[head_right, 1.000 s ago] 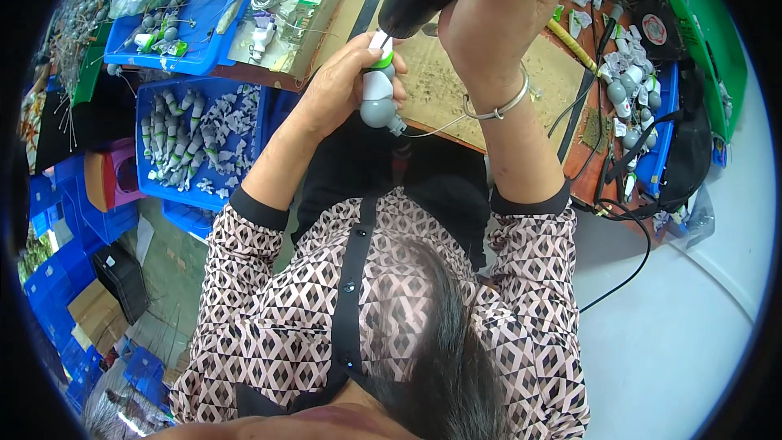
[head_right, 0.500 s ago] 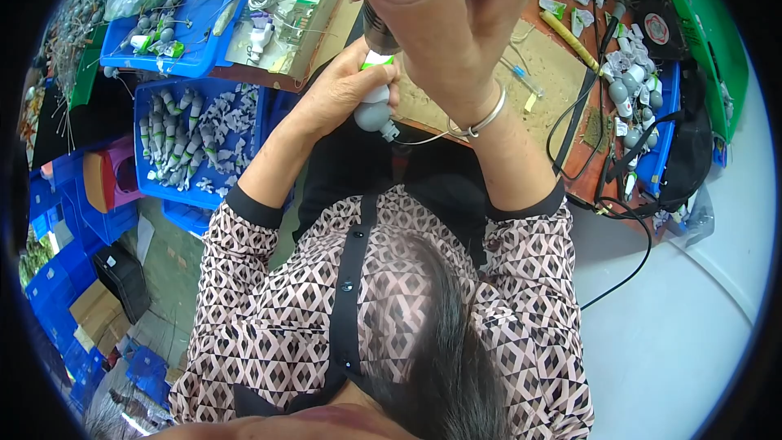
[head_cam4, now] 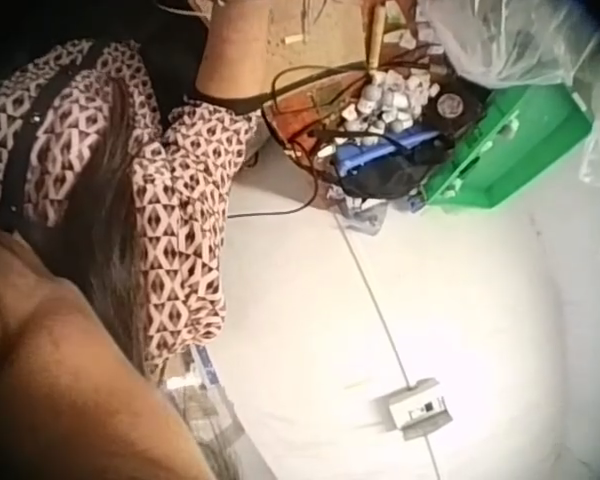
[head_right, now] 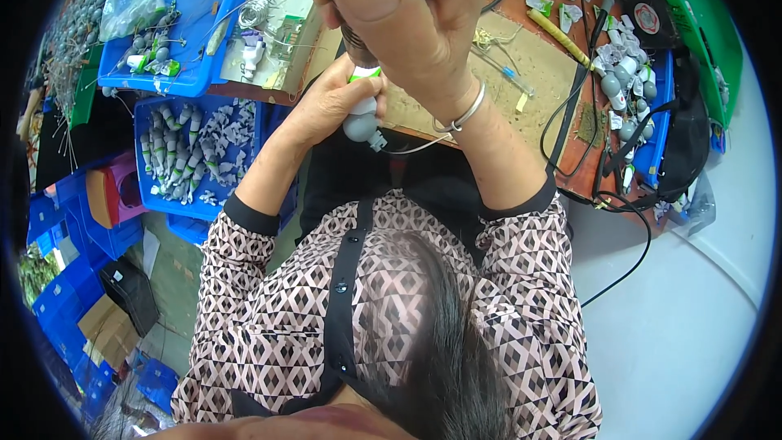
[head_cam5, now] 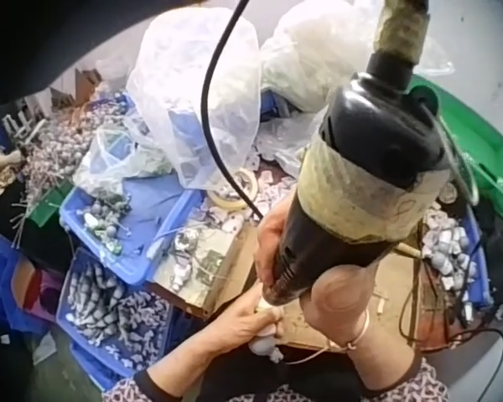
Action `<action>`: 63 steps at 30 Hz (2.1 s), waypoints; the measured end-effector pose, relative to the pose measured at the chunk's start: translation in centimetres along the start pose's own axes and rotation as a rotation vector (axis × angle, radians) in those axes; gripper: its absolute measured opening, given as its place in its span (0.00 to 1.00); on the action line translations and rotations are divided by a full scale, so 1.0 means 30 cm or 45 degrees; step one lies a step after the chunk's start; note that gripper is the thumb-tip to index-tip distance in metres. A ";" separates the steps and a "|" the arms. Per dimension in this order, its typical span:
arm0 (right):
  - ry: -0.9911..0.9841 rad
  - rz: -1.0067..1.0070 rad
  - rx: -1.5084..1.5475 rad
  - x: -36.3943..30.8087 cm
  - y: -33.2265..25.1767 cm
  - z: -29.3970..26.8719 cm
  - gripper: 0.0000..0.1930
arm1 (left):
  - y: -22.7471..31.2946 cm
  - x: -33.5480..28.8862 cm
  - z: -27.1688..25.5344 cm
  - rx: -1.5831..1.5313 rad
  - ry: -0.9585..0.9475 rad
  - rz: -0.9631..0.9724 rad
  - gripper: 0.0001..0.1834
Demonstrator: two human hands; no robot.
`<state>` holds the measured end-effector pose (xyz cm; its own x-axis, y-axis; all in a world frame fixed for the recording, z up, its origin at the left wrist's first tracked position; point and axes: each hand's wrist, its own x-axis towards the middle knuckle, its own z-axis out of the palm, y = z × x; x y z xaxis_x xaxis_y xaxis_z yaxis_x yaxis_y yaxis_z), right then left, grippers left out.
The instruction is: Assembling and soldering components of electronic toothbrushes at a production workbench.
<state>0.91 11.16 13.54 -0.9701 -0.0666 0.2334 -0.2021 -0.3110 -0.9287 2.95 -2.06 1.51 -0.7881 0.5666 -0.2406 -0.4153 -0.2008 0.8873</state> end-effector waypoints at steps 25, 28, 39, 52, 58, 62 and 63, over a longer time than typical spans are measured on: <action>-0.065 -0.256 -2.201 0.037 0.248 -0.617 0.24 | 0.037 -0.049 -0.024 0.627 0.195 0.337 0.29; -0.049 -0.750 -2.321 0.053 0.233 -0.573 0.21 | 0.038 -0.043 -0.017 0.446 0.163 0.322 0.29; -0.650 -0.153 -0.871 0.037 0.207 -0.296 0.18 | 0.021 -0.026 -0.022 0.408 0.094 0.217 0.26; -0.561 1.032 -0.310 -0.129 0.329 -0.246 0.29 | 0.053 -0.028 -0.062 0.271 0.520 0.633 0.25; -0.268 1.034 -0.089 -0.126 0.366 -0.179 0.22 | 0.069 -0.047 -0.050 0.415 0.531 0.703 0.27; -0.453 0.607 -0.722 -0.089 0.353 -0.246 0.17 | 0.081 -0.046 -0.037 0.547 0.533 0.719 0.27; -0.528 0.997 -0.672 -0.075 0.320 -0.247 0.16 | 0.080 -0.050 -0.035 0.552 0.531 0.720 0.27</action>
<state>0.17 15.36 1.96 -0.7526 -0.4245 -0.5034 0.3361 0.4098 -0.8480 2.66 -4.23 3.57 -0.9650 0.1118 0.2373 0.2396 0.0078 0.9708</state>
